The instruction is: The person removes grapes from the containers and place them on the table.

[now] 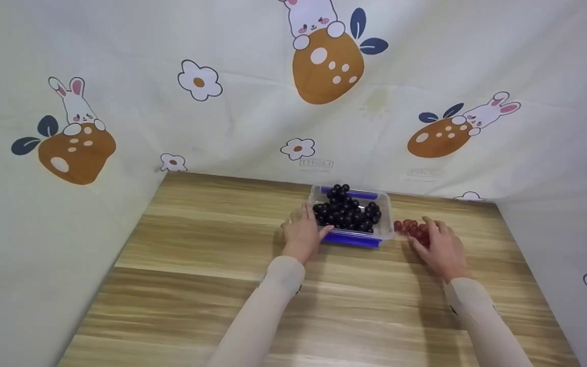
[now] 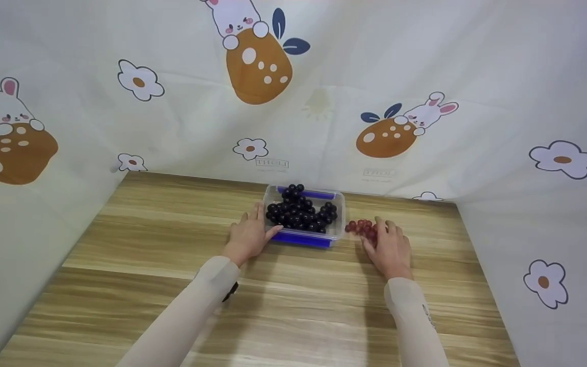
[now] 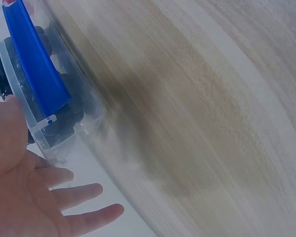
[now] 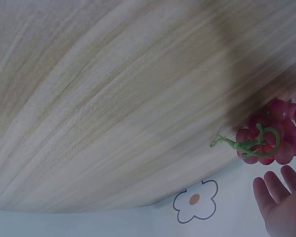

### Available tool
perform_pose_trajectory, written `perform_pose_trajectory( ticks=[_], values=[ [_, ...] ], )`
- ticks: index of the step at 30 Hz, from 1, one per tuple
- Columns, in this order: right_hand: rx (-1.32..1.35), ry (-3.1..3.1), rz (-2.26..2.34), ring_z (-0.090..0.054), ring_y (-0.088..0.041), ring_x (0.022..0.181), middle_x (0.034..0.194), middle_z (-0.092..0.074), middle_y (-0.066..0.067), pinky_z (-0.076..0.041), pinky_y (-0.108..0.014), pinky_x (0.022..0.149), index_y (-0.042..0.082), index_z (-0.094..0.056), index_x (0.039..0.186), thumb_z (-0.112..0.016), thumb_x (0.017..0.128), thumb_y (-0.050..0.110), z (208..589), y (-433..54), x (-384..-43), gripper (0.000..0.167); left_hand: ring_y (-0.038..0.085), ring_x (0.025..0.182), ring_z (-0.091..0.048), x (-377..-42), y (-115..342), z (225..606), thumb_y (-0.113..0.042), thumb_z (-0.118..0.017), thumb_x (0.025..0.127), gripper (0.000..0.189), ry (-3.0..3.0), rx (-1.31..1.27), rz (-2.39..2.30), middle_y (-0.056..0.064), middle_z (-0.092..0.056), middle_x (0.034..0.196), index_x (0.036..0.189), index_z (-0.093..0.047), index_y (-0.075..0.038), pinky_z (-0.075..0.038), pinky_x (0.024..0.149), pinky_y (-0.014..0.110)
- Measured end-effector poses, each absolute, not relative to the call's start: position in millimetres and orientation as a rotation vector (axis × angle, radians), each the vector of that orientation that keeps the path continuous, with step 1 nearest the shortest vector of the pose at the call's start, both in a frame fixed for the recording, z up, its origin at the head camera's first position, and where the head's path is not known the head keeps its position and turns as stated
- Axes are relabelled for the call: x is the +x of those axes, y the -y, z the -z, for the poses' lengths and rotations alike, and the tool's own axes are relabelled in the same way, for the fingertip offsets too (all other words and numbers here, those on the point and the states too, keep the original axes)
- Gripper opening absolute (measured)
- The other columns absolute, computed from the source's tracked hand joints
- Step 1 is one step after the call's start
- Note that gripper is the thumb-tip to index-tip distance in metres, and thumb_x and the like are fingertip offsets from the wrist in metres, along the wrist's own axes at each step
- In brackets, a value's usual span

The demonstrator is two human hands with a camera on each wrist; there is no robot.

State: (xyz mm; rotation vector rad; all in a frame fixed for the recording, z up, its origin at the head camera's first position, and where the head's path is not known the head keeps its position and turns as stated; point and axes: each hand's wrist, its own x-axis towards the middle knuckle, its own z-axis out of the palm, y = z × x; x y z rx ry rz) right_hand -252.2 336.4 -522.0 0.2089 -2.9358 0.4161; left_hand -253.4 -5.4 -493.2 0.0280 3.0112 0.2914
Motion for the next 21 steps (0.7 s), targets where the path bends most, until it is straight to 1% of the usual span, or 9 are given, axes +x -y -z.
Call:
perform_pose_trajectory(
  ticks=[4, 12, 21],
  values=[
    [0.201, 2.920, -0.412, -0.053, -0.061, 0.126, 0.143, -0.050, -0.040, -0.045, -0.073, 0.105, -0.003, -0.046, 0.152, -0.069, 0.102, 0.038, 522, -335, -252, 0.069, 0.038, 0.150, -0.044, -254, 6, 493, -0.072, -0.042, 0.103, 0.096, -3.004, 0.027, -0.307, 0.009, -0.033, 0.172, 0.167, -0.026, -0.002, -0.045, 0.115, 0.058],
    [0.226, 2.901, -0.385, -0.049, -0.058, 0.133, 0.145, -0.050, -0.039, -0.040, -0.072, 0.111, -0.006, -0.048, 0.150, -0.059, 0.106, 0.041, 519, -329, -253, 0.065, 0.038, 0.149, -0.045, -253, 5, 495, -0.072, -0.041, 0.103, 0.095, -3.009, 0.028, -0.284, 0.010, -0.033, 0.172, 0.167, -0.026, -0.002, -0.047, 0.114, 0.057],
    [0.258, 2.891, -0.381, -0.047, -0.058, 0.136, 0.146, -0.050, -0.039, -0.037, -0.071, 0.114, -0.007, -0.048, 0.150, -0.057, 0.107, 0.042, 513, -321, -257, 0.066, 0.038, 0.150, -0.044, -255, 5, 496, -0.072, -0.042, 0.103, 0.096, -3.008, 0.017, -0.303, 0.010, -0.034, 0.172, 0.167, -0.027, -0.003, -0.046, 0.114, 0.058]
  ],
)
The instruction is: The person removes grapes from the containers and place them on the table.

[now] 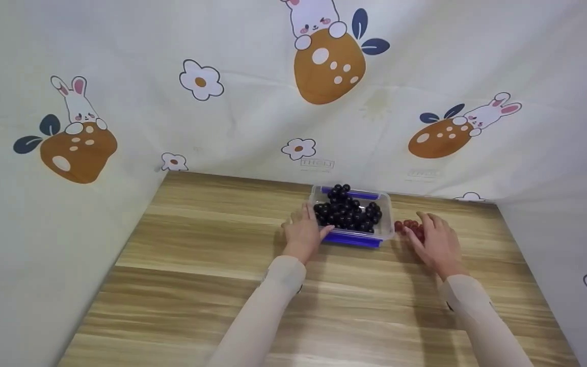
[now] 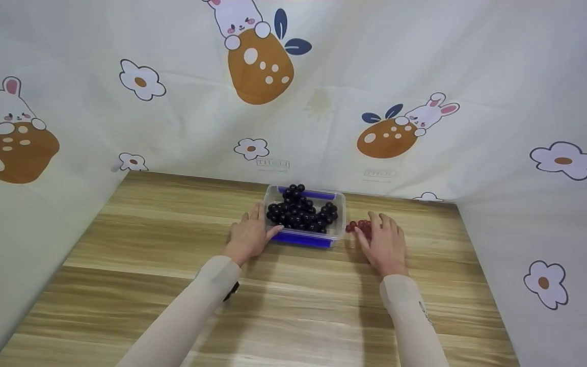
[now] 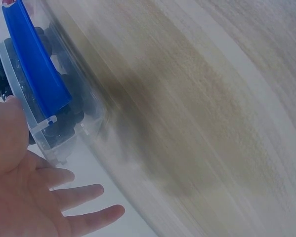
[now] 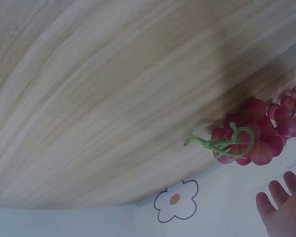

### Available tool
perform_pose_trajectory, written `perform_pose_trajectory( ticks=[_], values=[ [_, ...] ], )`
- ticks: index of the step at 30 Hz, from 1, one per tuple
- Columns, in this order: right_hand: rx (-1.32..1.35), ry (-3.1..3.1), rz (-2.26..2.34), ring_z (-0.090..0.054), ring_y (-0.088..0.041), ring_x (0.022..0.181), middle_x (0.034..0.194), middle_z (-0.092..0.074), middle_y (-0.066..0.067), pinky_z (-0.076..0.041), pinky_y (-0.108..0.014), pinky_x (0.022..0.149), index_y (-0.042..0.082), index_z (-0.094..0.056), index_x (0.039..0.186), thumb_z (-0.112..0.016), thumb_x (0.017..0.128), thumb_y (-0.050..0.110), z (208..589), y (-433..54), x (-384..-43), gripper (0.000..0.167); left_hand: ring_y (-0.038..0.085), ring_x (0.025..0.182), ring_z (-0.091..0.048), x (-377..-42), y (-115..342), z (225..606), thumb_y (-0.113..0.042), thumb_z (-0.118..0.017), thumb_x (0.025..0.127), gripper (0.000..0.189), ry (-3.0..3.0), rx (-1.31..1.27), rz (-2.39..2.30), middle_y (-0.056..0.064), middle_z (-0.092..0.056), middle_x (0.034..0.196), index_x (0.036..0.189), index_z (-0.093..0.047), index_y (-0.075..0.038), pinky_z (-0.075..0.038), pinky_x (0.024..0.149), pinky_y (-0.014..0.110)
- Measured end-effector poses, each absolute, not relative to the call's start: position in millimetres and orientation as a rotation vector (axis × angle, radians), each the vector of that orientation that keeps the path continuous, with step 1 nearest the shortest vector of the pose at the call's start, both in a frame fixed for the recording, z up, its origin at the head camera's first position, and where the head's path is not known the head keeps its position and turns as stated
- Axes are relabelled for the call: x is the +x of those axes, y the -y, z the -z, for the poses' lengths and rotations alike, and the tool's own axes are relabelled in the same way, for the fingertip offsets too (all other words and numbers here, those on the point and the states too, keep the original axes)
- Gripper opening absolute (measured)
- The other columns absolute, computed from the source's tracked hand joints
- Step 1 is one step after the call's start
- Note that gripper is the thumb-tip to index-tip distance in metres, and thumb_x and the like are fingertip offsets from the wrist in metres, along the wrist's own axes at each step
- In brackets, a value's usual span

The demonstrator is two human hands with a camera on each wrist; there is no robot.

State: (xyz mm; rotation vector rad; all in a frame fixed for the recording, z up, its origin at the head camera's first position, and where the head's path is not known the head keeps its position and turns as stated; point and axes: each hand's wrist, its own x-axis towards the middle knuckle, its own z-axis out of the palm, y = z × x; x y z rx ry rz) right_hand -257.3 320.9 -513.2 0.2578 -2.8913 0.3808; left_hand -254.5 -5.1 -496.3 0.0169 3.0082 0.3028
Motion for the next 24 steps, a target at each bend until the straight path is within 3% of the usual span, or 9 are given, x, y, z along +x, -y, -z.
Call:
perform_pose_trajectory(
  ticks=[24],
  values=[
    [0.305, 2.831, -0.432, -0.053, -0.056, 0.131, 0.141, -0.056, -0.036, -0.042, -0.066, 0.112, -0.006, -0.055, 0.146, -0.063, 0.104, 0.037, 509, -304, -263, 0.060, 0.038, 0.150, -0.044, -254, 4, 497, -0.069, -0.040, 0.104, 0.093, -3.013, 0.020, -0.289, 0.009, -0.034, 0.172, 0.166, -0.027, -0.002, -0.047, 0.113, 0.057]
  ],
)
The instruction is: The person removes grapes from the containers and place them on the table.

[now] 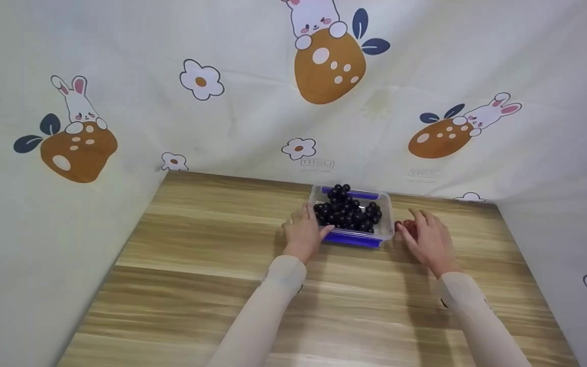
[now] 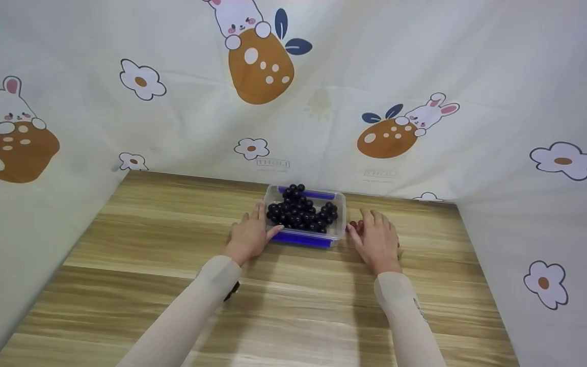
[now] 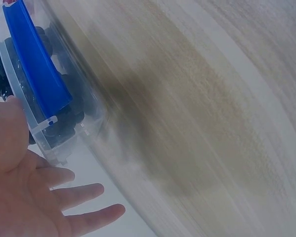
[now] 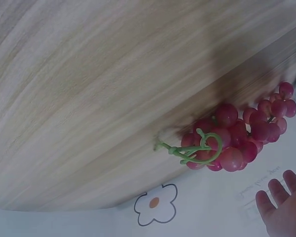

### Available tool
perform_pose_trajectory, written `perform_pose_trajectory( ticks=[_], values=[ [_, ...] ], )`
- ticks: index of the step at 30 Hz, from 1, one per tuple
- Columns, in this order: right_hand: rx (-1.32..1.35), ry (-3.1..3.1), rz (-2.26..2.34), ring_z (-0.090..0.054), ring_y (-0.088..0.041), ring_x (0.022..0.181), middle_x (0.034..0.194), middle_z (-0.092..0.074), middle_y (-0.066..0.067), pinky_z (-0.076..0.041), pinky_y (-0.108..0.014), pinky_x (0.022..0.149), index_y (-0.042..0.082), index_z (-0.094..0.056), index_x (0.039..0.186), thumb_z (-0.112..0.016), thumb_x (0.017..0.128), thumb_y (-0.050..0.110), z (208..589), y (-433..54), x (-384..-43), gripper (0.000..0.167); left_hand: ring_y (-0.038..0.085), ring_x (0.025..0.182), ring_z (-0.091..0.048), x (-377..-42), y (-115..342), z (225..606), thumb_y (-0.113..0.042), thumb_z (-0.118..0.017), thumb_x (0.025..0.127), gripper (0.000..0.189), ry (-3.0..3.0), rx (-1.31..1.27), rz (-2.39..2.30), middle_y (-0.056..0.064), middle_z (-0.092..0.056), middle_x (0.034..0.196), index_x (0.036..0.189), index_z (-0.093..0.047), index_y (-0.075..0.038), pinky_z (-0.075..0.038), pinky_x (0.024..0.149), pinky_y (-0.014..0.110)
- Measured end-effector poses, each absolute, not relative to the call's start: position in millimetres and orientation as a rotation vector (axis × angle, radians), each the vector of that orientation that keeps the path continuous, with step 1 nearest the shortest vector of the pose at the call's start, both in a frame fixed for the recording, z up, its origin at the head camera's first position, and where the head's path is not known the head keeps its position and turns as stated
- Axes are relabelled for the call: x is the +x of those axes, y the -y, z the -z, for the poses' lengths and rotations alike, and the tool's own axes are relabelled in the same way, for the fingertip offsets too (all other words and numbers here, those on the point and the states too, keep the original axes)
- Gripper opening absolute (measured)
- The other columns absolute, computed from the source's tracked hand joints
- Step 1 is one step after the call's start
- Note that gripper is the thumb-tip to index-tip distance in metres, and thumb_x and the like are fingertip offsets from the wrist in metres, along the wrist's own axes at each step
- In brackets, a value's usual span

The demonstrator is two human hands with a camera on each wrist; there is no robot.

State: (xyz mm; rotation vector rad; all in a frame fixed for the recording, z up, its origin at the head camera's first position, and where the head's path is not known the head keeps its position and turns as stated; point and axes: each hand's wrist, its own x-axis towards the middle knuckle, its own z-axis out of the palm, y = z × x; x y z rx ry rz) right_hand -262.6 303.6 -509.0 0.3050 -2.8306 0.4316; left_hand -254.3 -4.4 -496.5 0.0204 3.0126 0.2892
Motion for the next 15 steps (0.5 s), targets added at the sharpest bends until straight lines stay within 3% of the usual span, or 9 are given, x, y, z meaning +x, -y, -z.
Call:
perform_pose_trajectory(
  ticks=[15],
  values=[
    [0.322, 2.818, -0.481, -0.055, -0.055, 0.127, 0.138, -0.058, -0.035, -0.044, -0.066, 0.110, -0.003, -0.054, 0.148, -0.065, 0.103, 0.034, 507, -293, -263, 0.060, 0.037, 0.152, -0.041, -255, 4, 497, -0.070, -0.038, 0.104, 0.093, -3.005, 0.032, -0.282, 0.010, -0.033, 0.172, 0.167, -0.025, -0.002, -0.046, 0.115, 0.057]
  ],
)
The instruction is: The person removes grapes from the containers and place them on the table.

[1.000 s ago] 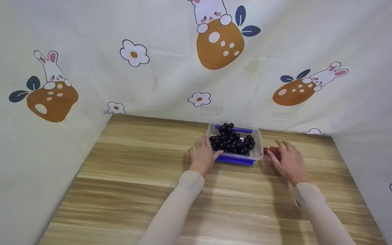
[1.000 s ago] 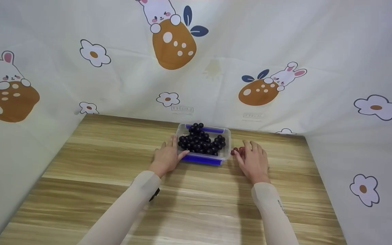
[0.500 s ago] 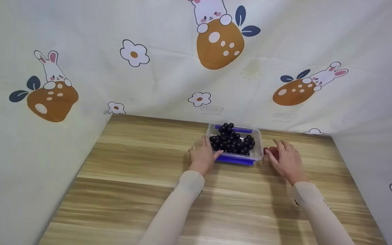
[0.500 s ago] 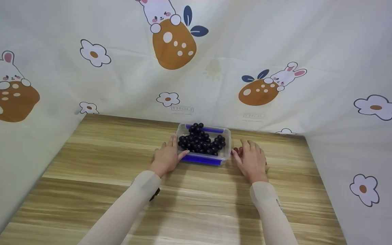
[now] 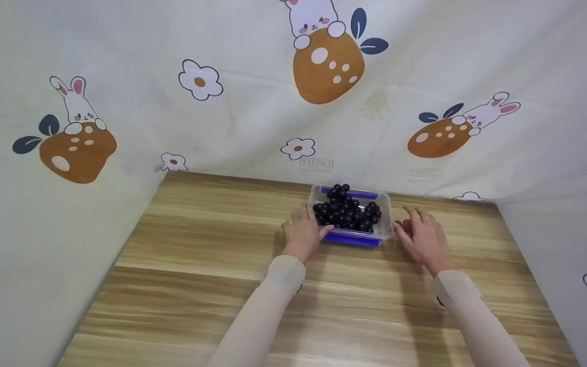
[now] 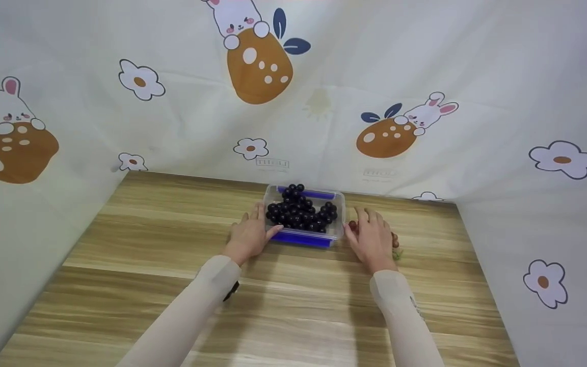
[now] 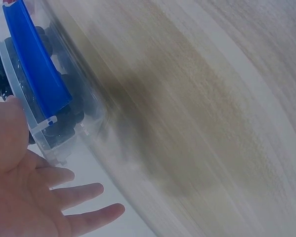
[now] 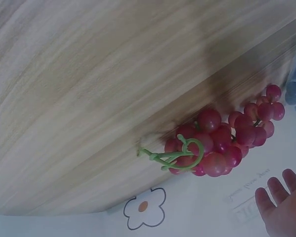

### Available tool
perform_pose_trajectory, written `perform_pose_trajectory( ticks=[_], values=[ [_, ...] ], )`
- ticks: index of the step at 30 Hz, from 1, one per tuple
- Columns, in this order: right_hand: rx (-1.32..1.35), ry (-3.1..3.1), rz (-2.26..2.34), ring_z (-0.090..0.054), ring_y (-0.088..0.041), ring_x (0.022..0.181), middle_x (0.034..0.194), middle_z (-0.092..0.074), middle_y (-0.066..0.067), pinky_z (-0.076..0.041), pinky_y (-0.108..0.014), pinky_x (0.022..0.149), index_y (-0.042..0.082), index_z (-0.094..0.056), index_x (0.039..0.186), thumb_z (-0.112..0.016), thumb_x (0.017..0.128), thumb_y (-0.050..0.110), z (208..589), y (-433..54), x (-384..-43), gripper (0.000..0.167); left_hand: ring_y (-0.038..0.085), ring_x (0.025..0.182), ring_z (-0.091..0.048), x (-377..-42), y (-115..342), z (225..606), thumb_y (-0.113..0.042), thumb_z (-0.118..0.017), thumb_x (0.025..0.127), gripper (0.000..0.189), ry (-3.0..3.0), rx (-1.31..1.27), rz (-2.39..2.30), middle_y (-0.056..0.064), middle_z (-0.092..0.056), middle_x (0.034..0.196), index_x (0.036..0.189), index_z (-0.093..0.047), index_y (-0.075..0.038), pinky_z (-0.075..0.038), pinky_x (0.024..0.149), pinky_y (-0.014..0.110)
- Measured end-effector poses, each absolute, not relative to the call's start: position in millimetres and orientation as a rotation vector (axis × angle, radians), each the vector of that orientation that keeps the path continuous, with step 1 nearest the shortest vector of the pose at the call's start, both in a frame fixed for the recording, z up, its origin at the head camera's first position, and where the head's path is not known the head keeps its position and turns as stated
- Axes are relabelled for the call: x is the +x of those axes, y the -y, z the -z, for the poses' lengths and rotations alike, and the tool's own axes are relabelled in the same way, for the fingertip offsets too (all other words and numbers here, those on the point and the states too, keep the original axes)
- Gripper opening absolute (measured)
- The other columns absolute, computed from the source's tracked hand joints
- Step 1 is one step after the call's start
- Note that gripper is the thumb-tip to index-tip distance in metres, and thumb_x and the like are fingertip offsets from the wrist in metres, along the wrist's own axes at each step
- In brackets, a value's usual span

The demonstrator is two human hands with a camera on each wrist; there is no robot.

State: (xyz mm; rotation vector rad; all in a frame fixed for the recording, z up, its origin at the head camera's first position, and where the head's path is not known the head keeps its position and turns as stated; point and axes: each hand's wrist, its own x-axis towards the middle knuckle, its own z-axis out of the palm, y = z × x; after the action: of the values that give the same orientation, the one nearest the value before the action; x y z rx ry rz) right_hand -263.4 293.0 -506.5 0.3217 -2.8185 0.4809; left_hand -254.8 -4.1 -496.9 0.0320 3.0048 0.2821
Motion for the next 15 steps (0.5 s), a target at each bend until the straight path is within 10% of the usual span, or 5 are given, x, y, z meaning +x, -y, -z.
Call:
perform_pose_trajectory(
  ticks=[15],
  values=[
    [0.366, 2.794, -0.576, -0.055, -0.051, 0.130, 0.141, -0.059, -0.033, -0.045, -0.065, 0.110, -0.001, -0.054, 0.149, -0.063, 0.106, 0.034, 500, -271, -265, 0.057, 0.039, 0.151, -0.042, -255, 8, 493, -0.069, -0.041, 0.104, 0.094, -2.953, 0.032, -0.386, 0.009, -0.027, 0.174, 0.168, -0.021, -0.003, -0.043, 0.117, 0.059]
  ],
)
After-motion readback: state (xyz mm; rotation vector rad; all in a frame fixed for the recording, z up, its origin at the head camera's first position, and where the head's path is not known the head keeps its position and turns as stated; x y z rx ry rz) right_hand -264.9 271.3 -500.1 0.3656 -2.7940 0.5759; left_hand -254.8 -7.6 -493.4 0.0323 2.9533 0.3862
